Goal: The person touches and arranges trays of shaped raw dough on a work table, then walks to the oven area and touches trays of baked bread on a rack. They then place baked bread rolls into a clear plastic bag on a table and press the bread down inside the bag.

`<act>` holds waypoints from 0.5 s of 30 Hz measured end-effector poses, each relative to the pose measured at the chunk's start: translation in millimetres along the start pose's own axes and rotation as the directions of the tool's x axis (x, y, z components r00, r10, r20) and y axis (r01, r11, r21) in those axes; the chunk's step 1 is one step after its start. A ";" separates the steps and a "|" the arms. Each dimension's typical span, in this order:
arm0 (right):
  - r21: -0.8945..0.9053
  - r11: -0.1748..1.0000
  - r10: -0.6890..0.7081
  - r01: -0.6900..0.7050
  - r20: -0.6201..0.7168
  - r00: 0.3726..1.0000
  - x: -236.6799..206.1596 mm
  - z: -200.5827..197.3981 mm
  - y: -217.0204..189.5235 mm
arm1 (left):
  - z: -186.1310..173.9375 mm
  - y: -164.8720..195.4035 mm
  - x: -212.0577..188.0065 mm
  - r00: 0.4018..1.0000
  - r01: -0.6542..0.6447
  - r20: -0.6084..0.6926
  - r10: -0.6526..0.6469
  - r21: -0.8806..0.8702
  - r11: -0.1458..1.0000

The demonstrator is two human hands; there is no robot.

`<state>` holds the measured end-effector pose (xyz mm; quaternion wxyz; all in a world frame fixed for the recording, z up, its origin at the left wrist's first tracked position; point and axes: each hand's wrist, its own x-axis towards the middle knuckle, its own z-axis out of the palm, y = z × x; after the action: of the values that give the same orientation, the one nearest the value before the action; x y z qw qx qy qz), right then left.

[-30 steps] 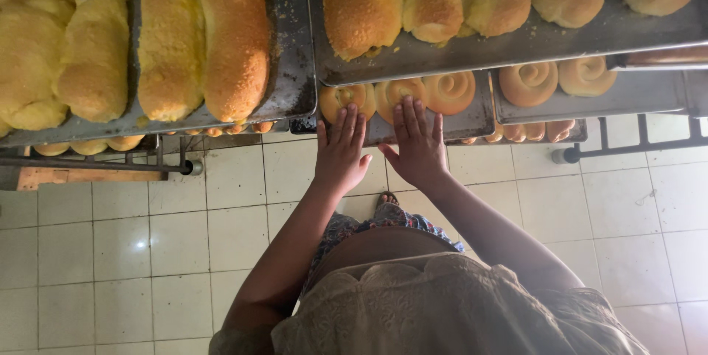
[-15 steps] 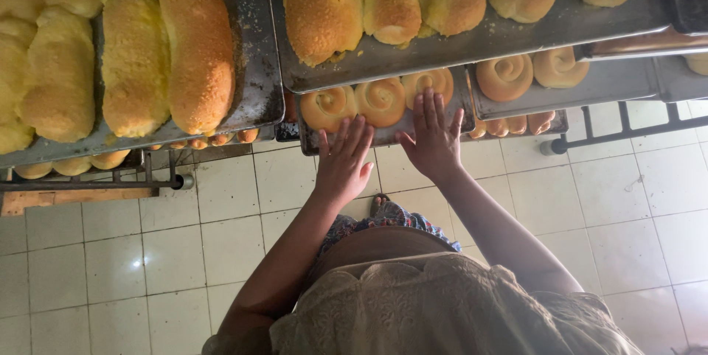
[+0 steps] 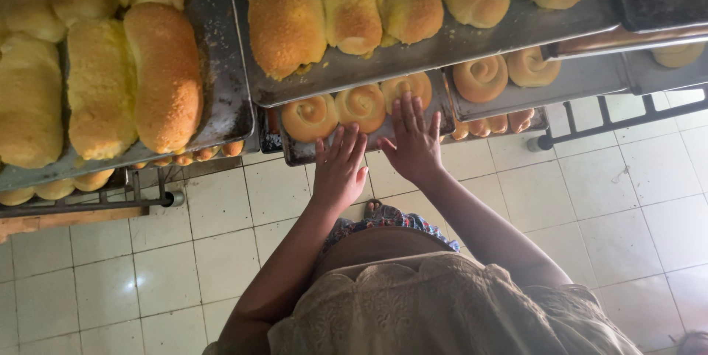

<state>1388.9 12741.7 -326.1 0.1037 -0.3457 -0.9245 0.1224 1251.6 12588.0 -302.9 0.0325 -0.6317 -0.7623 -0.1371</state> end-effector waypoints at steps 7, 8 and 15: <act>0.041 0.999 -0.030 0.028 0.052 0.998 -10.4 -14.4 17.5 | -0.8 30.3 18.5 0.998 0.060 0.011 -0.061 0.017 0.998; 0.047 0.999 -0.021 0.019 0.042 0.999 -11.4 -17.1 22.7 | -0.5 35.8 22.5 0.997 0.071 0.000 -0.071 0.020 0.997; -0.063 0.961 0.269 -0.271 -0.028 0.963 -7.5 -45.0 91.6 | 9.0 73.0 53.0 0.996 -0.055 0.062 0.057 -0.034 0.998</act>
<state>1463.1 12810.7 -311.5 0.0834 -0.4730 -0.8712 0.1015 1313.1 12652.9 -287.4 0.0023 -0.6572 -0.7427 -0.1284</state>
